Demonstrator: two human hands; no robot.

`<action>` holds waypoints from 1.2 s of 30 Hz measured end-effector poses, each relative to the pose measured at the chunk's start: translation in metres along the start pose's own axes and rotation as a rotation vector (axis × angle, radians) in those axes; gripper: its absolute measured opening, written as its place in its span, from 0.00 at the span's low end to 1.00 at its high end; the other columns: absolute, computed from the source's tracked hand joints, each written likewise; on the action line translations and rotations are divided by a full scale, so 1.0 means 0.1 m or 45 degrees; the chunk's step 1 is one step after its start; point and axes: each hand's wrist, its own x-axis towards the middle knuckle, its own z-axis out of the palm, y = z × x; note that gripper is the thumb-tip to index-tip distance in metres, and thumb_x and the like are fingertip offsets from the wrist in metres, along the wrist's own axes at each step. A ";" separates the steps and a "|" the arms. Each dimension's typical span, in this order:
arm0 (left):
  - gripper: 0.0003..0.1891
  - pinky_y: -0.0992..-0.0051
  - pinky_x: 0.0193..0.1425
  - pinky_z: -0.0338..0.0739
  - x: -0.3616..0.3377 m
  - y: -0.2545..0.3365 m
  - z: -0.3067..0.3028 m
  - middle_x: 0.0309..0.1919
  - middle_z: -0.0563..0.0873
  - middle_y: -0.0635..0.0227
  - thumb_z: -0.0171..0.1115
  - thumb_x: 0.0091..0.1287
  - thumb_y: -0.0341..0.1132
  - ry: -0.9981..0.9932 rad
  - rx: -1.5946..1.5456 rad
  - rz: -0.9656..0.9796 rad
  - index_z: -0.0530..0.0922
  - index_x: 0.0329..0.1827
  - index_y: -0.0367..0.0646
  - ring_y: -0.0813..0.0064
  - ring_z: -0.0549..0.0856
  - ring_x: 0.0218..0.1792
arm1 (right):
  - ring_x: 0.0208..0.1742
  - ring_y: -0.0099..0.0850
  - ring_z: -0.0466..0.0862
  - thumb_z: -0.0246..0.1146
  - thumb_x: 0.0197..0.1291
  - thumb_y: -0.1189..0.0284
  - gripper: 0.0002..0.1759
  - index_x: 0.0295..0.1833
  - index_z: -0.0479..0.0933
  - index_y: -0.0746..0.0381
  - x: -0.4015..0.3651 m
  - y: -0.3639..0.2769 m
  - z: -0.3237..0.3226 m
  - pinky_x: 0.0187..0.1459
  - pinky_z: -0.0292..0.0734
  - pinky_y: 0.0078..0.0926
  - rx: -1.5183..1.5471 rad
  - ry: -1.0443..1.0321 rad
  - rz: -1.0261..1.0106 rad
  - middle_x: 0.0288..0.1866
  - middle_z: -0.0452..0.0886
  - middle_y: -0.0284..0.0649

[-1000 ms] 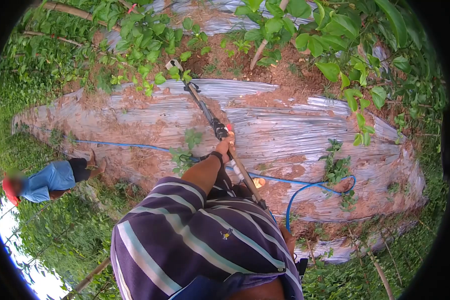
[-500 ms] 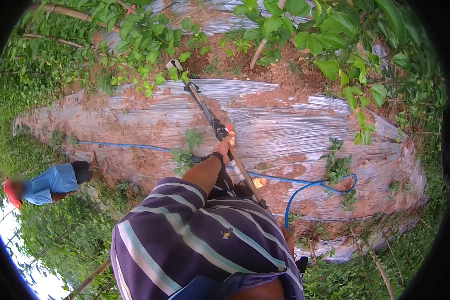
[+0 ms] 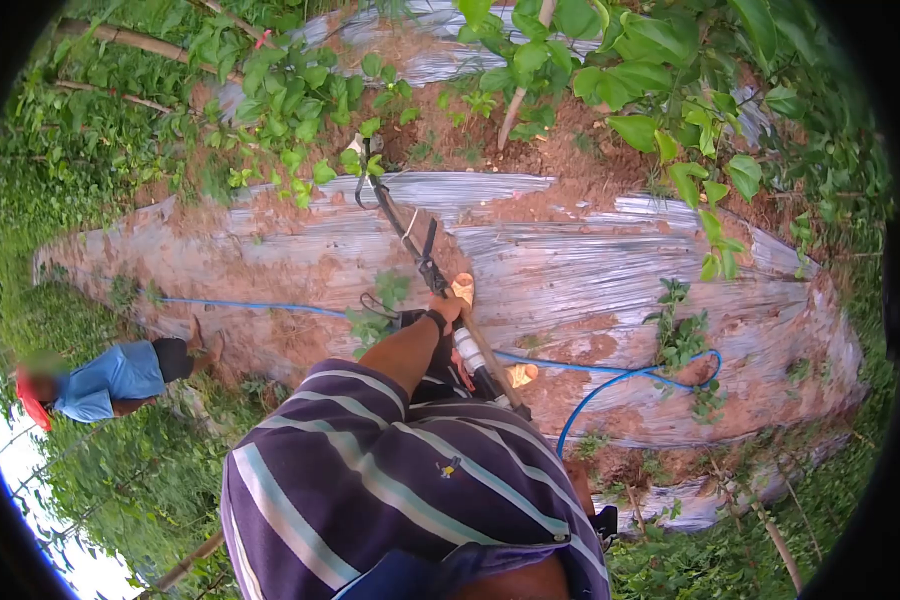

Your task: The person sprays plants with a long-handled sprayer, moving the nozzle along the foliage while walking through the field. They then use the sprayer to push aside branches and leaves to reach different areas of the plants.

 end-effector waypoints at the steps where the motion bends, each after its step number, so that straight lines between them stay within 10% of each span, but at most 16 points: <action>1: 0.14 0.64 0.32 0.82 0.24 -0.15 -0.04 0.27 0.85 0.57 0.75 0.40 0.31 0.087 0.201 0.007 0.82 0.29 0.34 0.63 0.87 0.31 | 0.24 0.29 0.75 0.60 0.65 0.61 0.16 0.33 0.77 0.64 0.05 -0.04 -0.01 0.29 0.70 0.33 -0.359 0.067 -0.565 0.19 0.72 0.38; 3: 0.13 0.64 0.37 0.82 -0.17 0.27 0.08 0.31 0.86 0.53 0.72 0.45 0.29 0.173 0.703 0.087 0.82 0.33 0.33 0.60 0.88 0.34 | 0.22 0.29 0.75 0.59 0.67 0.58 0.20 0.31 0.76 0.64 0.04 -0.13 -0.02 0.26 0.70 0.32 -0.717 0.134 -1.130 0.17 0.70 0.35; 11: 0.19 0.66 0.55 0.78 -0.45 0.38 0.30 0.44 0.86 0.49 0.70 0.51 0.36 0.503 1.589 0.333 0.81 0.43 0.33 0.57 0.86 0.49 | 0.13 0.24 0.68 0.52 0.72 0.55 0.24 0.30 0.75 0.63 0.04 -0.18 -0.08 0.16 0.59 0.22 0.812 -0.312 0.348 0.17 0.71 0.32; 14: 0.20 0.64 0.52 0.80 -0.21 0.16 0.17 0.45 0.86 0.48 0.71 0.50 0.39 0.701 1.131 0.309 0.82 0.41 0.32 0.55 0.86 0.50 | 0.14 0.23 0.68 0.53 0.72 0.57 0.23 0.29 0.76 0.63 0.09 -0.15 -0.12 0.16 0.59 0.22 0.392 -0.285 -0.065 0.16 0.70 0.32; 18: 0.18 0.64 0.44 0.80 -0.49 0.16 -0.04 0.40 0.86 0.55 0.69 0.51 0.42 0.268 0.462 0.123 0.83 0.34 0.32 0.62 0.86 0.43 | 0.16 0.25 0.72 0.58 0.69 0.61 0.19 0.30 0.78 0.65 0.05 -0.21 -0.23 0.19 0.65 0.26 0.279 -0.229 0.032 0.17 0.73 0.33; 20: 0.12 0.68 0.30 0.79 -0.49 0.07 -0.07 0.28 0.82 0.64 0.67 0.56 0.37 -0.123 -0.503 -0.009 0.83 0.37 0.37 0.70 0.81 0.25 | 0.20 0.26 0.76 0.64 0.63 0.63 0.15 0.33 0.80 0.66 -0.07 -0.30 -0.19 0.23 0.71 0.29 -0.066 -0.004 -0.239 0.20 0.77 0.36; 24: 0.07 0.68 0.26 0.75 -0.57 0.03 -0.23 0.23 0.74 0.68 0.65 0.57 0.31 -0.039 -0.787 -0.063 0.74 0.33 0.44 0.69 0.76 0.22 | 0.22 0.36 0.80 0.68 0.57 0.65 0.12 0.37 0.81 0.64 -0.31 -0.82 -0.21 0.28 0.74 0.35 -0.619 0.178 -0.426 0.21 0.79 0.46; 36: 0.10 0.69 0.32 0.77 0.84 0.92 -1.92 0.29 0.77 0.67 0.63 0.59 0.34 0.091 -0.891 -0.089 0.78 0.42 0.44 0.69 0.77 0.24 | 0.29 0.44 0.83 0.68 0.56 0.67 0.11 0.40 0.80 0.63 0.94 -2.02 1.22 0.34 0.76 0.37 -0.623 0.070 -0.627 0.26 0.82 0.51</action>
